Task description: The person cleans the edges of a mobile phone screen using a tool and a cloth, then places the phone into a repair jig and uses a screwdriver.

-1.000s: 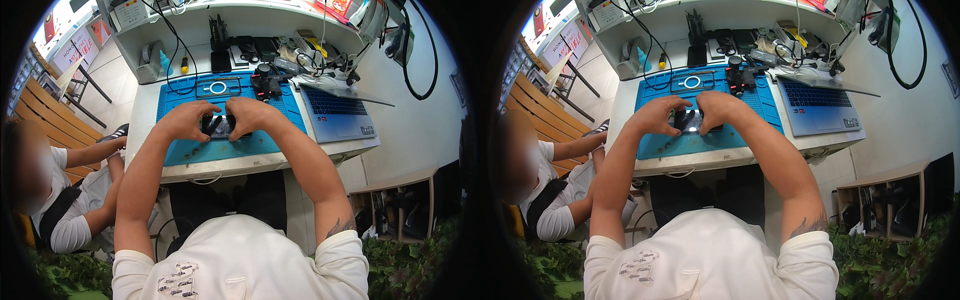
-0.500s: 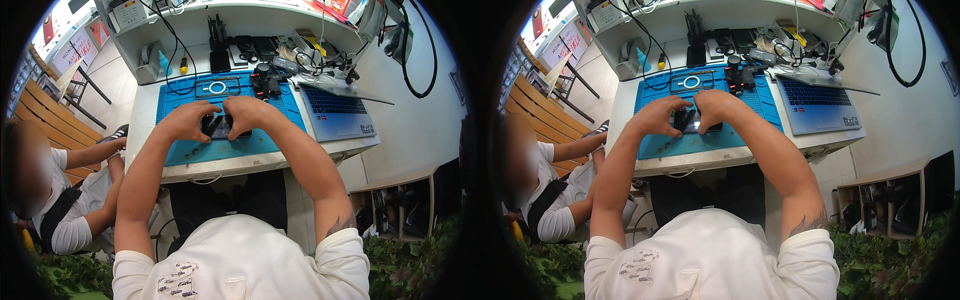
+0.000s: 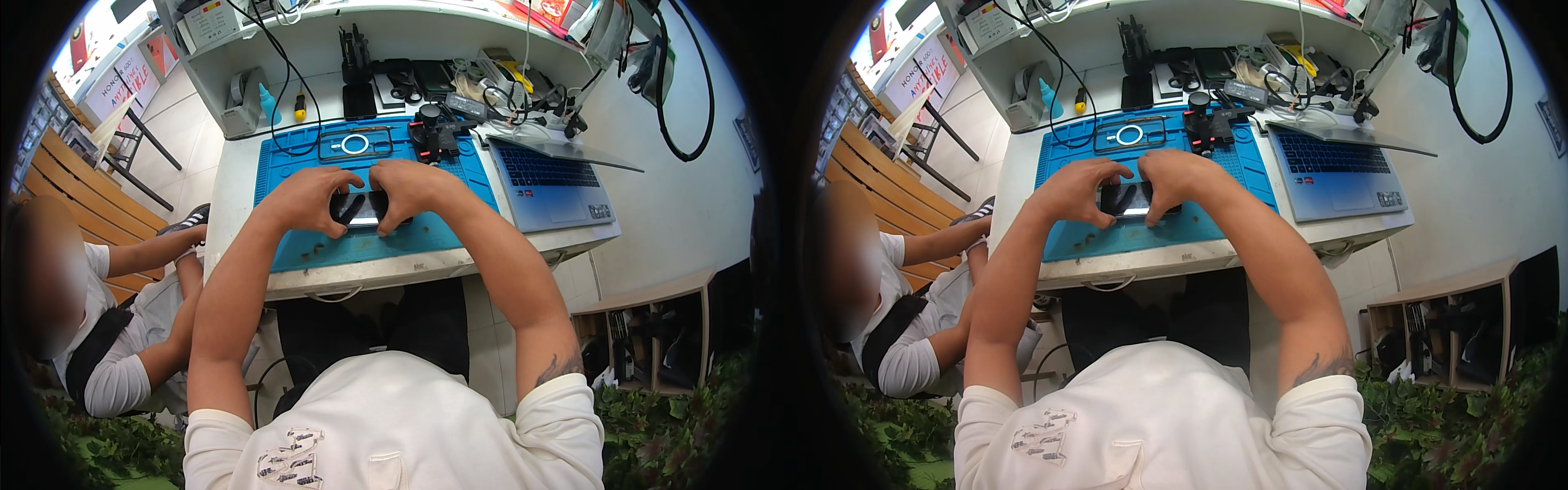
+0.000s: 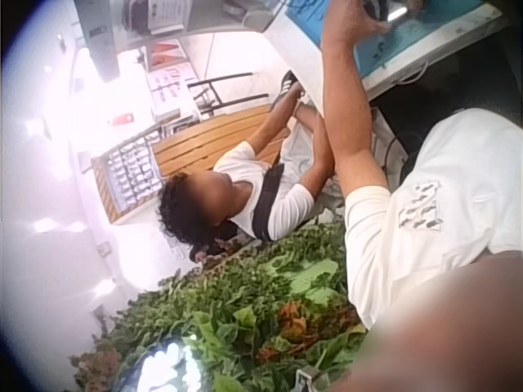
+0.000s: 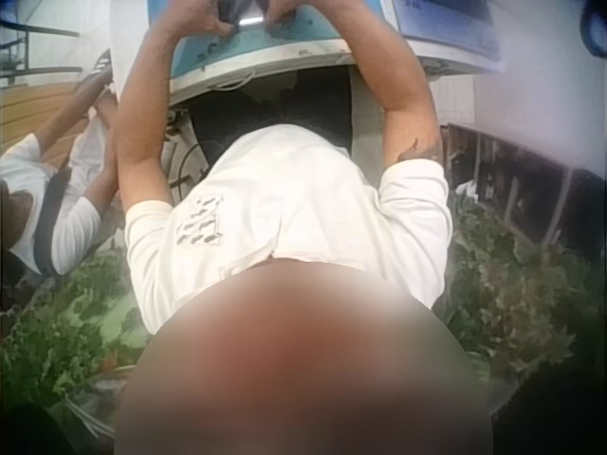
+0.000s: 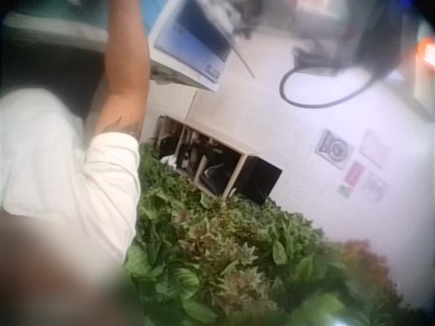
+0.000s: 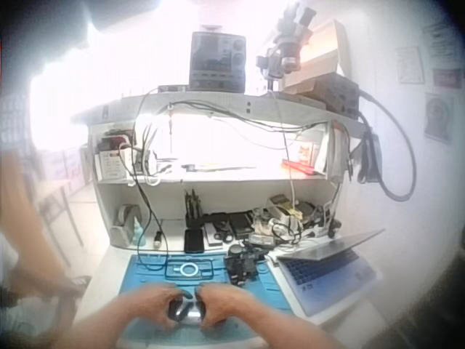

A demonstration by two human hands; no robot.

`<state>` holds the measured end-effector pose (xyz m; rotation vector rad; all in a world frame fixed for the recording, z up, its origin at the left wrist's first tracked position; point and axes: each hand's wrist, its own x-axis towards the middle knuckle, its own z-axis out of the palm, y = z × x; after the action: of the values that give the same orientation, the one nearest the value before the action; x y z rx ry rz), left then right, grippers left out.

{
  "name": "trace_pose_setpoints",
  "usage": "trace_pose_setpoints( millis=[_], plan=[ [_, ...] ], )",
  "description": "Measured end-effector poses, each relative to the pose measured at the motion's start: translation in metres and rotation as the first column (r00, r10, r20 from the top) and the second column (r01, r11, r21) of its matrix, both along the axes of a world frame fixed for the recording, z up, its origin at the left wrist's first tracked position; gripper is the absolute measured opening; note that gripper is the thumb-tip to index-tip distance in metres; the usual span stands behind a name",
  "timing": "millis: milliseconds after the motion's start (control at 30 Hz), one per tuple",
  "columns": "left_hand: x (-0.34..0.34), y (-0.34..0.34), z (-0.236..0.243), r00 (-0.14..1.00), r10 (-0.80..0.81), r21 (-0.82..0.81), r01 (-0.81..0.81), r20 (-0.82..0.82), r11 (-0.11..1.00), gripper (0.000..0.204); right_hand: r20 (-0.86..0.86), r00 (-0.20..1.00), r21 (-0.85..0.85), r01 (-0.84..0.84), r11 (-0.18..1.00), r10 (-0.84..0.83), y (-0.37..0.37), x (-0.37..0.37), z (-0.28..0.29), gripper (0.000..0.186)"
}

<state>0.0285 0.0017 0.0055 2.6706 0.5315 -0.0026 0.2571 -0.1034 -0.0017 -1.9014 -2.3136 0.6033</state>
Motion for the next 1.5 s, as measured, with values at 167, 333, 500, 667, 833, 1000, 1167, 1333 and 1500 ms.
trace_pose_setpoints(
  millis=[167, 333, 500, 667, 833, 1000, 1167, 1333, 1500],
  plan=[
    [0.0, 0.002, 0.0, 1.0, -0.017, -0.048, 0.018, 0.01, 0.999, 0.083, -0.023, 1.0, -0.039, -0.018, 0.999, 0.017, -0.009, 0.011, 0.002, 0.083],
    [0.003, 0.003, 0.005, 0.999, 0.028, -0.165, -0.032, -0.022, 0.986, 0.084, -0.086, 0.996, -0.091, 0.0, 0.996, -0.008, -0.011, 0.018, 0.007, 0.083],
    [0.005, 0.015, 0.001, 0.998, 0.058, -0.33, -0.066, -0.034, 0.942, 0.083, -0.182, 0.982, -0.179, 0.005, 0.984, -0.039, -0.009, 0.028, 0.006, 0.084],
    [0.005, 0.021, -0.004, 0.999, 0.033, -0.314, -0.036, -0.015, 0.949, 0.085, -0.22, 0.975, -0.147, -0.012, 0.989, -0.021, -0.014, 0.036, -0.001, 0.082],
    [0.009, 0.022, -0.001, 0.996, 0.053, -0.338, -0.075, -0.073, 0.938, 0.083, -0.286, 0.958, -0.091, -0.013, 0.996, -0.013, -0.019, 0.046, -0.011, 0.082],
    [0.009, 0.019, 0.002, 0.996, 0.043, -0.341, -0.065, -0.073, 0.938, 0.081, -0.251, 0.967, -0.118, 0.003, 0.993, -0.033, -0.021, 0.043, -0.009, 0.082],
    [0.002, 0.007, 0.001, 0.999, 0.048, -0.264, -0.047, -0.001, 0.963, 0.075, -0.161, 0.987, -0.058, -0.014, 0.998, 0.005, -0.026, 0.035, -0.006, 0.085],
    [-0.005, 0.0, -0.018, 0.984, -0.01, -0.114, 0.031, 0.177, 0.993, 0.065, -0.191, 0.98, 0.048, -0.051, 0.998, 0.059, -0.027, 0.045, -0.016, 0.088],
    [-0.005, -0.004, -0.017, 0.984, -0.031, -0.03, 0.036, 0.174, 0.999, 0.065, -0.269, 0.963, 0.118, 0.037, 0.992, -0.004, -0.046, 0.047, -0.033, 0.092]
  ],
)
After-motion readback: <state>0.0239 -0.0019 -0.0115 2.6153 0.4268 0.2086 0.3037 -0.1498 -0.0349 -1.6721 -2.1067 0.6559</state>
